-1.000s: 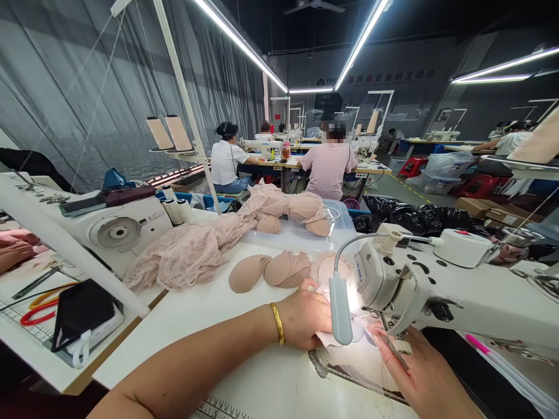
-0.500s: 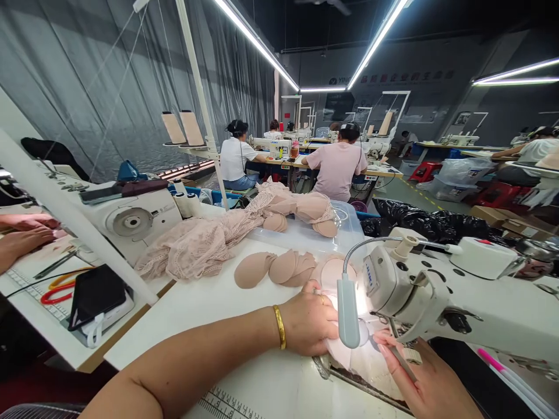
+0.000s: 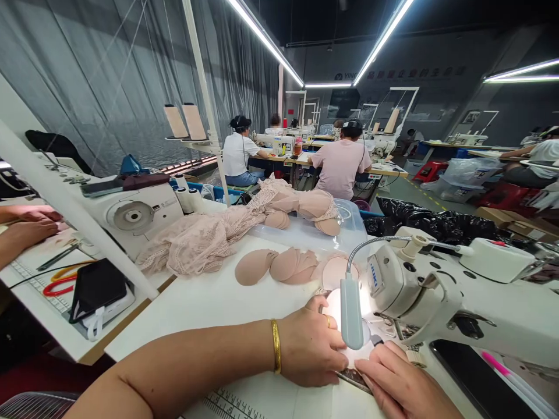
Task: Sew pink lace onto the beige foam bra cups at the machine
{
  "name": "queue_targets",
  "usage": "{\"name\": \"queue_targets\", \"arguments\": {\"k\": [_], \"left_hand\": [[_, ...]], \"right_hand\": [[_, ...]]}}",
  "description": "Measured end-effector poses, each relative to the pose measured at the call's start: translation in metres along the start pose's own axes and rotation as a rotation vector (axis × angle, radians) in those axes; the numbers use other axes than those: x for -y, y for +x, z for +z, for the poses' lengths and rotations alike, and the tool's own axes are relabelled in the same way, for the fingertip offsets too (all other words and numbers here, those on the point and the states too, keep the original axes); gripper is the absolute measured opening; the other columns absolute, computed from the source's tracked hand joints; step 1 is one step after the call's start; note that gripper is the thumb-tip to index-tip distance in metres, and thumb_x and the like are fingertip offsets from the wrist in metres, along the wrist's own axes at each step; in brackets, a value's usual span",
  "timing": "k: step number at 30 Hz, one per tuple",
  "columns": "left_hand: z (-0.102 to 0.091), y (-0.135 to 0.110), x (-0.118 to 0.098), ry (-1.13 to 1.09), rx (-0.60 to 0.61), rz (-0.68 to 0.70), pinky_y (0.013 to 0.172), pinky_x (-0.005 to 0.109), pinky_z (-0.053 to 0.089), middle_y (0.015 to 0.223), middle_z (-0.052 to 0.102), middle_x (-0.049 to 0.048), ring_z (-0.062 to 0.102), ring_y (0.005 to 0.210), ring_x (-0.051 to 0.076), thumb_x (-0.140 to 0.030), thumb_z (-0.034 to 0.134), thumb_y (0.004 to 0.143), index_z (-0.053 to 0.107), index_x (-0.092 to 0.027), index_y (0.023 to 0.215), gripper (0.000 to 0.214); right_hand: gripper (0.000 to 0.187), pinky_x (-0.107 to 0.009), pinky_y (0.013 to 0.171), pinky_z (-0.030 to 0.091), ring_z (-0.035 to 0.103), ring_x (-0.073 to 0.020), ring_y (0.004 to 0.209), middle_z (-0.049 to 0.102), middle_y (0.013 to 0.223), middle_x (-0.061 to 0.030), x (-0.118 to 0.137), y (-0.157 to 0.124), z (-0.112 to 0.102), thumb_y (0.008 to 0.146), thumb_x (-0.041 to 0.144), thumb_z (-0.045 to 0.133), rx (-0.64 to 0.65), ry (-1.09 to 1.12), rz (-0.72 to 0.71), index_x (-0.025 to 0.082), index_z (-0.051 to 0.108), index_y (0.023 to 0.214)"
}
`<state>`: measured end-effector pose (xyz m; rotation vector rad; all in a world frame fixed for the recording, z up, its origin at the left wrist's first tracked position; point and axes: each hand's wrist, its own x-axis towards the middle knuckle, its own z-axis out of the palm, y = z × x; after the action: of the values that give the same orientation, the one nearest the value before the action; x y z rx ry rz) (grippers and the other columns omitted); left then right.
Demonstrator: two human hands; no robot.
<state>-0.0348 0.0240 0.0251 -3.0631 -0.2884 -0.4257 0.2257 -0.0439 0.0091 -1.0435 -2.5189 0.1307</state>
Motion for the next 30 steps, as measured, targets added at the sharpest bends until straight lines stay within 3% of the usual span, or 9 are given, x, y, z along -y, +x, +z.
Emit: {"name": "queue_targets", "arguments": {"k": [7, 12, 17, 20, 23, 27, 30], "left_hand": [[0.006, 0.008, 0.007, 0.016, 0.052, -0.074, 0.097, 0.060, 0.030, 0.089, 0.071, 0.0028, 0.060, 0.084, 0.024, -0.028, 0.055, 0.099, 0.065, -0.018, 0.081, 0.022], [0.002, 0.014, 0.015, 0.042, 0.059, -0.104, 0.099, 0.060, 0.030, 0.093, 0.072, 0.0017, 0.060, 0.086, 0.023, -0.030, 0.060, 0.099, 0.066, -0.018, 0.085, 0.019], [0.000, 0.020, 0.023, 0.022, 0.080, -0.170, 0.099, 0.057, 0.030, 0.095, 0.074, 0.0020, 0.059, 0.086, 0.022, -0.029, 0.060, 0.101, 0.065, -0.019, 0.085, 0.020], [0.000, 0.023, 0.029, -0.002, 0.099, -0.195, 0.099, 0.056, 0.030, 0.096, 0.074, 0.0029, 0.058, 0.088, 0.023, -0.029, 0.057, 0.100, 0.064, -0.020, 0.085, 0.019], [-0.007, 0.024, 0.039, -0.011, 0.017, -0.413, 0.100, 0.052, 0.035, 0.102, 0.073, 0.0047, 0.062, 0.096, 0.025, -0.024, 0.059, 0.095, 0.066, -0.020, 0.084, 0.013], [-0.020, 0.029, 0.064, -0.017, -0.126, -0.781, 0.108, 0.054, 0.038, 0.137, 0.065, 0.0105, 0.060, 0.123, 0.033, -0.026, 0.064, 0.094, 0.072, -0.023, 0.119, 0.026], [-0.024, 0.033, 0.087, -0.085, -0.081, -0.880, 0.099, 0.047, 0.048, 0.115, 0.074, 0.0067, 0.067, 0.110, 0.029, -0.034, 0.071, 0.092, 0.077, -0.023, 0.104, 0.017]], "right_hand": [[0.027, -0.027, 0.061, 0.055, 0.069, -0.0178, 0.067, 0.072, 0.084, -0.0005, -0.010, -0.006, 0.014, 0.107, 0.030, 0.047, -0.087, -0.060, 0.099, 0.033, 0.074, 0.110], [0.035, -0.028, 0.061, 0.057, 0.074, -0.0197, 0.077, 0.077, 0.099, -0.0035, -0.015, -0.014, 0.035, 0.111, 0.035, 0.039, -0.132, -0.164, 0.235, 0.034, 0.071, 0.126], [0.037, -0.031, 0.055, 0.054, 0.067, -0.0198, 0.060, 0.080, 0.102, -0.0067, -0.018, -0.013, 0.044, 0.112, 0.040, 0.038, -0.165, -0.276, 0.294, 0.033, 0.072, 0.126], [0.039, -0.031, 0.059, 0.056, 0.073, -0.0217, 0.068, 0.081, 0.103, -0.0071, -0.020, -0.012, 0.046, 0.112, 0.041, 0.037, -0.190, -0.285, 0.297, 0.033, 0.072, 0.126], [0.040, -0.030, 0.057, 0.056, 0.078, -0.0237, 0.082, 0.081, 0.106, -0.0068, -0.025, -0.016, 0.053, 0.112, 0.042, 0.035, -0.199, -0.294, 0.312, 0.033, 0.072, 0.127], [0.040, -0.030, 0.054, 0.054, 0.080, -0.0277, 0.096, 0.080, 0.109, -0.0089, -0.032, -0.023, 0.063, 0.112, 0.042, 0.037, -0.220, -0.311, 0.300, 0.031, 0.072, 0.129], [0.039, -0.029, 0.055, 0.055, 0.080, -0.0267, 0.091, 0.081, 0.113, -0.0082, -0.034, -0.023, 0.062, 0.112, 0.043, 0.038, -0.242, -0.321, 0.268, 0.032, 0.072, 0.127]]}}
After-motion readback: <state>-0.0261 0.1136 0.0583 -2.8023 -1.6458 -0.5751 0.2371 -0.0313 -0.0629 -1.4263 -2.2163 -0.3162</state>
